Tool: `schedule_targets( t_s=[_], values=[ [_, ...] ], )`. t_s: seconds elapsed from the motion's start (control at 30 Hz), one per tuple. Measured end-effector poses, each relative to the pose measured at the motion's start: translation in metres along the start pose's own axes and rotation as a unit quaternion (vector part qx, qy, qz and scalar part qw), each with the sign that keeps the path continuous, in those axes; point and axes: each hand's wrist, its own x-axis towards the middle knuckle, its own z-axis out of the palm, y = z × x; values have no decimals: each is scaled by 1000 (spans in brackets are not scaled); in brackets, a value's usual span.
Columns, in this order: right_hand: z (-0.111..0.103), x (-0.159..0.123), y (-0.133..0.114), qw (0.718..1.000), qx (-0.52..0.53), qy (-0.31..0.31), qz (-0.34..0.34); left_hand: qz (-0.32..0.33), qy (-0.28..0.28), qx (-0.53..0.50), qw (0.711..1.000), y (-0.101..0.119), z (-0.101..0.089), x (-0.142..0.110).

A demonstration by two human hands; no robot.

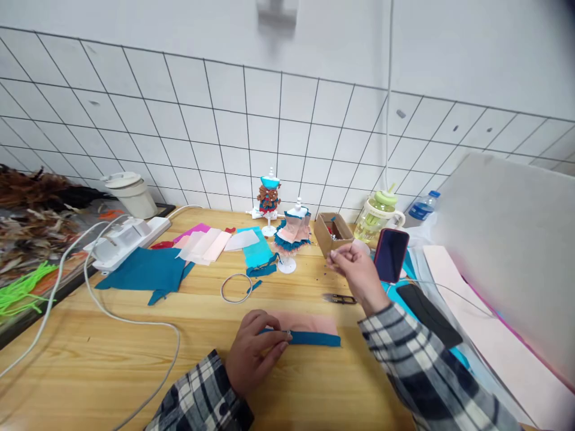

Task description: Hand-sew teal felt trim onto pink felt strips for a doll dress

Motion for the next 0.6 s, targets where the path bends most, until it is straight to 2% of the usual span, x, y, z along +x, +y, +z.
schedule_targets(
  t_s=[0.07,0.17,0.3,0.4,0.47,0.53,0.6],
  values=[
    [-5,41,-5,986,-136,64,-73,6,0,9,1000,-3,-1,-1],
    [-12,89,-3,970,-202,98,-92,9,3,21,1000,-6,-3,-1],
    [-22,118,7,946,-288,114,-92,15,16,29,999,-8,-5,3],
    [-28,119,8,933,-326,117,-98,22,21,26,999,-7,-6,5],
    [-28,109,3,927,-336,125,-113,24,21,25,999,-7,-6,5],
    [-22,87,-3,922,-337,132,-137,26,27,24,999,-7,-5,4],
    [-11,50,-8,921,-331,118,-168,27,37,27,999,-6,-5,2]
  ],
)
